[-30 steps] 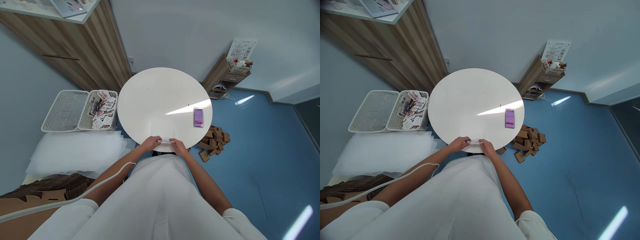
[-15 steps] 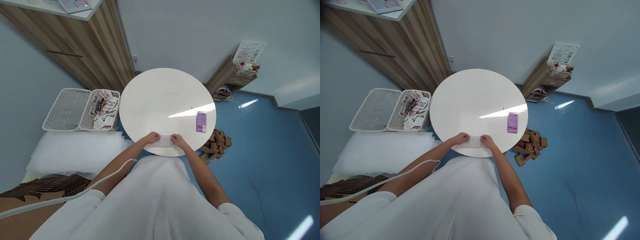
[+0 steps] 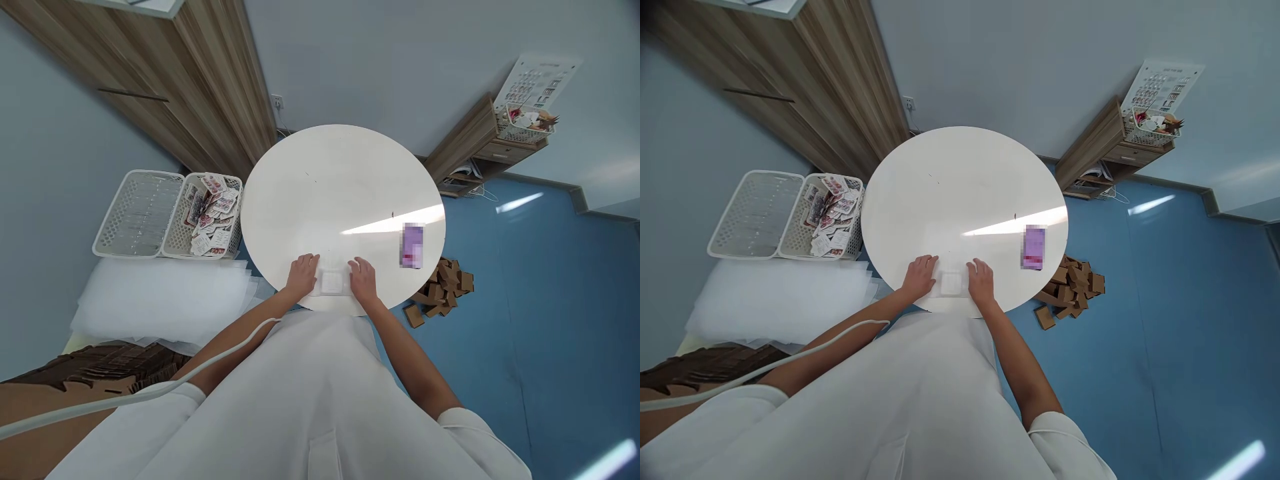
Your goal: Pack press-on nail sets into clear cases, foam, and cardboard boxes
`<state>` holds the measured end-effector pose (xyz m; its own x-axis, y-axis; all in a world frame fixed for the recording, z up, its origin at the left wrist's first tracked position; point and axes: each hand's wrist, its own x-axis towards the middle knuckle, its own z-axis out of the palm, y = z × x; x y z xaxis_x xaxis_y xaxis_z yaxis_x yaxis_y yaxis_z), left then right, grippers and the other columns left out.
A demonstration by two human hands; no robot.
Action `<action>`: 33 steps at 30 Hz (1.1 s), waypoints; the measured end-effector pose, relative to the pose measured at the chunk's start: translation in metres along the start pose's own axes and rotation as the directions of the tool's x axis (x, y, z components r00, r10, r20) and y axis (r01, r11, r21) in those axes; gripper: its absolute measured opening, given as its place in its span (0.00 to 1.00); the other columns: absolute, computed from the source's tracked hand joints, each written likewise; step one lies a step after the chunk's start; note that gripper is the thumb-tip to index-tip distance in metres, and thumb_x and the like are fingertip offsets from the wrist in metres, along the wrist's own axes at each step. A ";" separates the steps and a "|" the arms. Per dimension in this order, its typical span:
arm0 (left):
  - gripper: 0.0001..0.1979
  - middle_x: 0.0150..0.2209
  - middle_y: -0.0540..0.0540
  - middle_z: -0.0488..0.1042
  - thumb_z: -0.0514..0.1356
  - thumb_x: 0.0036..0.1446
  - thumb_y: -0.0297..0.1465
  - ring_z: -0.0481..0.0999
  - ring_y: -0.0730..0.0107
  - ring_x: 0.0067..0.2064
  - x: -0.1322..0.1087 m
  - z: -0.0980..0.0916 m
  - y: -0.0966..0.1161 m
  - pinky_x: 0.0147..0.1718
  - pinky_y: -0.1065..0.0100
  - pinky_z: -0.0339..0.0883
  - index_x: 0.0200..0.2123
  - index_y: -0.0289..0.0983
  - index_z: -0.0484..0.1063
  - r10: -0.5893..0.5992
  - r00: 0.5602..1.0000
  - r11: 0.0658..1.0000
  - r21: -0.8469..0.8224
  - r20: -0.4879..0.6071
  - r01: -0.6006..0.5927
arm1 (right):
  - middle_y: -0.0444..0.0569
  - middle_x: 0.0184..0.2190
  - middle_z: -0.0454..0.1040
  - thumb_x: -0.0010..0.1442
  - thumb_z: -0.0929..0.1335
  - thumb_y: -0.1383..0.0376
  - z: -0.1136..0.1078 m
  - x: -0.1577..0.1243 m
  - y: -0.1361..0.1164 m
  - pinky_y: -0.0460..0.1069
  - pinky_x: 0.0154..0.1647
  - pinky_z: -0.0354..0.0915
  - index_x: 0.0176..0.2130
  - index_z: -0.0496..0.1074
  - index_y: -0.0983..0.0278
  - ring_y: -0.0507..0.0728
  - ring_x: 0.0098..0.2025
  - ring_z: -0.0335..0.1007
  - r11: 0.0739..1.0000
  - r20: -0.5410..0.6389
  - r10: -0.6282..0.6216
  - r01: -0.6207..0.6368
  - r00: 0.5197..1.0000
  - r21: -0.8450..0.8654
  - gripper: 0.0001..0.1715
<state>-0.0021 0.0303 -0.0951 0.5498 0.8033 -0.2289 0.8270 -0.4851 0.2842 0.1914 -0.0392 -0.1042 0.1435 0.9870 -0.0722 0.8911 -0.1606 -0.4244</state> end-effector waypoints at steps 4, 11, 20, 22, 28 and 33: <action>0.19 0.49 0.41 0.63 0.48 0.50 0.20 0.60 0.61 0.51 -0.004 0.002 0.004 0.45 0.60 0.54 0.46 0.39 0.61 0.300 0.953 0.948 0.096 0.035 -0.302 | 0.53 0.52 0.61 0.55 0.57 0.75 0.003 -0.011 -0.006 0.57 0.55 0.52 0.44 0.65 0.62 0.58 0.56 0.53 0.944 0.160 -0.329 0.325 0.931 0.047 0.19; 0.27 0.55 0.39 0.58 0.56 0.46 0.34 0.54 0.56 0.56 -0.013 0.006 0.008 0.51 0.58 0.46 0.50 0.36 0.58 0.382 0.922 0.920 0.073 0.062 -0.386 | 0.59 0.58 0.51 0.43 0.71 0.65 0.011 -0.020 -0.003 0.58 0.55 0.53 0.47 0.60 0.66 0.64 0.59 0.46 0.940 0.253 -0.339 0.315 0.906 0.132 0.32; 0.29 0.47 0.40 0.65 0.58 0.42 0.35 0.63 0.57 0.48 -0.029 0.007 0.015 0.47 0.58 0.51 0.49 0.37 0.58 0.324 0.936 0.945 -0.005 0.140 -0.327 | 0.55 0.49 0.61 0.43 0.69 0.65 0.009 -0.034 -0.019 0.55 0.49 0.57 0.45 0.60 0.65 0.62 0.52 0.55 0.968 0.284 -0.243 0.214 0.927 0.131 0.28; 0.26 0.44 0.41 0.66 0.58 0.41 0.36 0.64 0.57 0.46 -0.034 0.006 0.016 0.45 0.58 0.53 0.46 0.37 0.61 0.324 0.930 0.946 -0.025 0.177 -0.325 | 0.53 0.46 0.65 0.44 0.68 0.62 0.006 -0.044 -0.022 0.54 0.46 0.59 0.45 0.60 0.64 0.60 0.49 0.58 0.975 0.327 -0.206 0.164 0.922 0.153 0.27; 0.21 0.45 0.42 0.65 0.56 0.43 0.39 0.61 0.54 0.49 -0.036 0.001 0.016 0.44 0.57 0.56 0.43 0.40 0.67 0.319 0.927 0.948 -0.083 0.199 -0.308 | 0.54 0.49 0.63 0.51 0.65 0.59 -0.009 -0.053 -0.028 0.53 0.47 0.58 0.45 0.62 0.63 0.59 0.51 0.59 0.981 0.379 -0.143 0.079 0.914 0.178 0.22; 0.20 0.45 0.43 0.66 0.54 0.45 0.40 0.64 0.55 0.48 -0.017 -0.010 0.009 0.43 0.56 0.58 0.43 0.43 0.70 0.239 0.929 0.969 -0.131 0.282 -0.209 | 0.54 0.48 0.63 0.55 0.63 0.56 -0.020 -0.038 -0.029 0.54 0.49 0.57 0.43 0.68 0.63 0.59 0.52 0.58 0.988 0.327 -0.104 0.059 0.939 0.145 0.18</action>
<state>-0.0046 0.0158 -0.0795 0.7414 0.5331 -0.4076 0.6711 -0.5930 0.4450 0.1684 -0.0722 -0.0713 -0.0984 0.9427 -0.3189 0.8262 -0.1012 -0.5542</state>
